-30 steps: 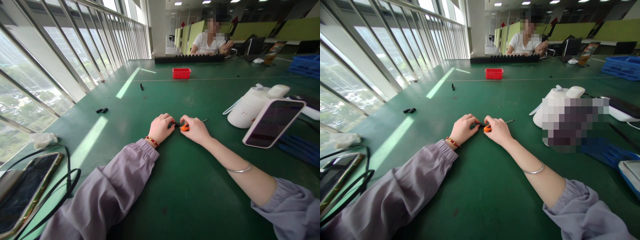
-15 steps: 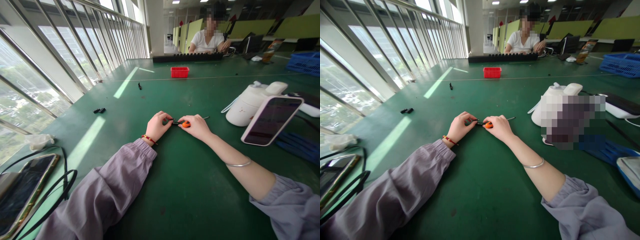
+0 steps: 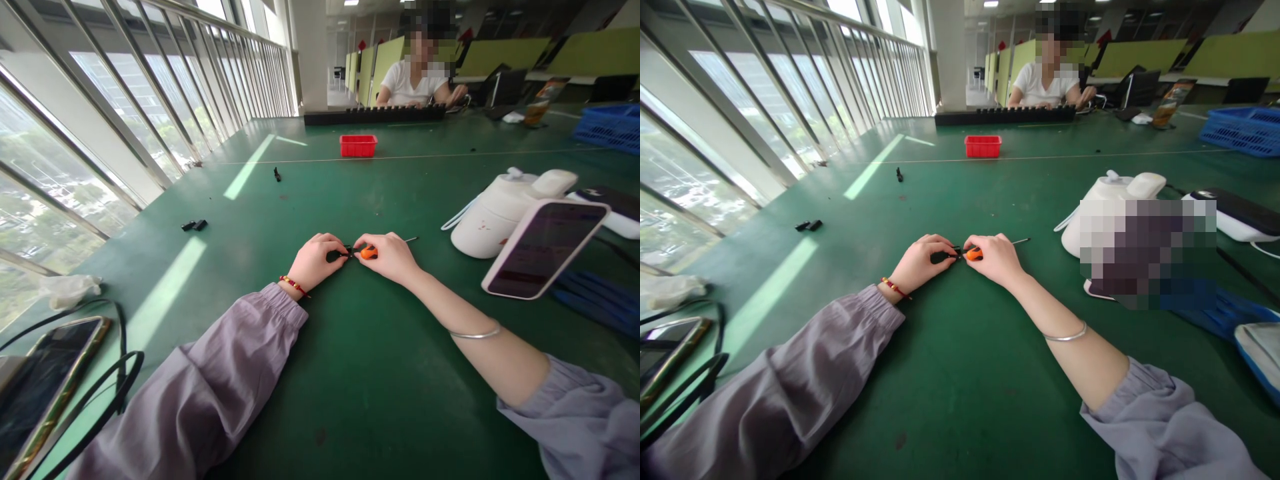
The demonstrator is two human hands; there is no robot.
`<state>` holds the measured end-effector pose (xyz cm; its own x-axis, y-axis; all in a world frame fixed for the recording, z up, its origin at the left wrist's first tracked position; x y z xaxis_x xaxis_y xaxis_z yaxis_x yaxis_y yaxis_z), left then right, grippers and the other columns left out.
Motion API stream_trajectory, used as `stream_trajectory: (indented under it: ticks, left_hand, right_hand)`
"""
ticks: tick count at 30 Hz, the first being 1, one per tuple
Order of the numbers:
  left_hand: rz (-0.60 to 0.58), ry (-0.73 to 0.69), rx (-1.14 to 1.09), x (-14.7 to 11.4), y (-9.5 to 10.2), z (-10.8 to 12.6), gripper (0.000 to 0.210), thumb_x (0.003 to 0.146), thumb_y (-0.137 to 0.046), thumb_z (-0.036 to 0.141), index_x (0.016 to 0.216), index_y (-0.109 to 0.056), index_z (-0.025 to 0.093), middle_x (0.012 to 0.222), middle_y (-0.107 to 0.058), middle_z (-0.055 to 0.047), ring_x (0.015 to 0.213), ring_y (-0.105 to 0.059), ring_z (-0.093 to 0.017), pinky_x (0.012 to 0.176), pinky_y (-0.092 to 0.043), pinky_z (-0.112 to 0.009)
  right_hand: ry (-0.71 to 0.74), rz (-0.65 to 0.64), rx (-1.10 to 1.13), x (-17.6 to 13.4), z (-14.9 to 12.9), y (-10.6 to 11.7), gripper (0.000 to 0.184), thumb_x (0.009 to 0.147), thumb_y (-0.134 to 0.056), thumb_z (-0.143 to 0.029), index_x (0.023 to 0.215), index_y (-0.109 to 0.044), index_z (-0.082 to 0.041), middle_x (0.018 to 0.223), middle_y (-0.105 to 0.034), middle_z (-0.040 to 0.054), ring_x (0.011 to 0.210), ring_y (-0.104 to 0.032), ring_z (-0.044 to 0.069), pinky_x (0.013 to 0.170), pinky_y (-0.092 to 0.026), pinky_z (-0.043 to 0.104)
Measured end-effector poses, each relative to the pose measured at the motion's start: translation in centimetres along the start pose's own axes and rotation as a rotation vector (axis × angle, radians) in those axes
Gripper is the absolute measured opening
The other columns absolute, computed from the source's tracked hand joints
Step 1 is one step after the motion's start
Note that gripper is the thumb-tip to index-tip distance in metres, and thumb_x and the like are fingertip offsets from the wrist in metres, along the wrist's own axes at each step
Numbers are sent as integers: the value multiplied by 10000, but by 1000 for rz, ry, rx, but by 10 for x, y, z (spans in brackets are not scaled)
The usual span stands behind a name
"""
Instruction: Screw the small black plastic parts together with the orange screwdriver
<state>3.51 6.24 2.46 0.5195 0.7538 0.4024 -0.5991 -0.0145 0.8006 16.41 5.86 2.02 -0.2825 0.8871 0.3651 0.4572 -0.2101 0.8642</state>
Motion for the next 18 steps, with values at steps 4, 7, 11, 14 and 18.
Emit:
stream_trajectory:
  ticks: [4,7,11,14,18]
  left_hand:
    - [129,109,83,-1,21,-19,143,796,-585,250,847,-706,194,978,-679,-36,928,-595,-188,880,-469,-324]
    - [264,248,200,-8,52,-50,167,792,-576,268,851,-709,186,980,-679,-44,940,-594,-202,895,-458,-329]
    - [398,533,310,-32,100,-110,214,764,-581,291,874,-728,180,973,-678,-58,931,-605,-215,872,-460,-322]
    - [492,755,384,-61,136,-146,274,743,-588,303,921,-734,154,950,-670,-76,898,-616,-215,855,-466,-323]
    - [502,961,447,-92,163,-169,329,726,-588,349,976,-728,188,1001,-667,-69,934,-605,-244,879,-453,-399]
  right_hand:
    - [5,-8,10,-1,0,0,114,777,-611,-294,860,-658,-231,854,-728,-1,777,-643,196,783,-404,337]
    - [5,-17,19,-2,-1,0,105,779,-610,-284,858,-656,-232,874,-730,-8,785,-644,192,789,-408,342]
    - [7,-22,29,-2,-1,0,102,782,-611,-278,863,-654,-233,892,-730,-13,790,-644,187,792,-410,343]
    - [5,-21,32,-1,0,-1,96,780,-614,-278,857,-651,-235,878,-728,-14,786,-645,187,794,-409,345]
    - [5,-15,32,-1,0,-1,89,778,-617,-278,850,-649,-236,867,-727,-10,782,-645,188,794,-407,346]
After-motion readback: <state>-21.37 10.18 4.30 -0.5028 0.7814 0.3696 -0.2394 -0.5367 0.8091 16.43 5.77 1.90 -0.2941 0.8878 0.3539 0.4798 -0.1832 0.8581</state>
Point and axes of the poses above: each hand's wrist, its own x-axis towards the middle knuckle, its own y-axis out of the back of the hand, z = x × y, the point moved 8 cm from there along x, towards the middle knuckle
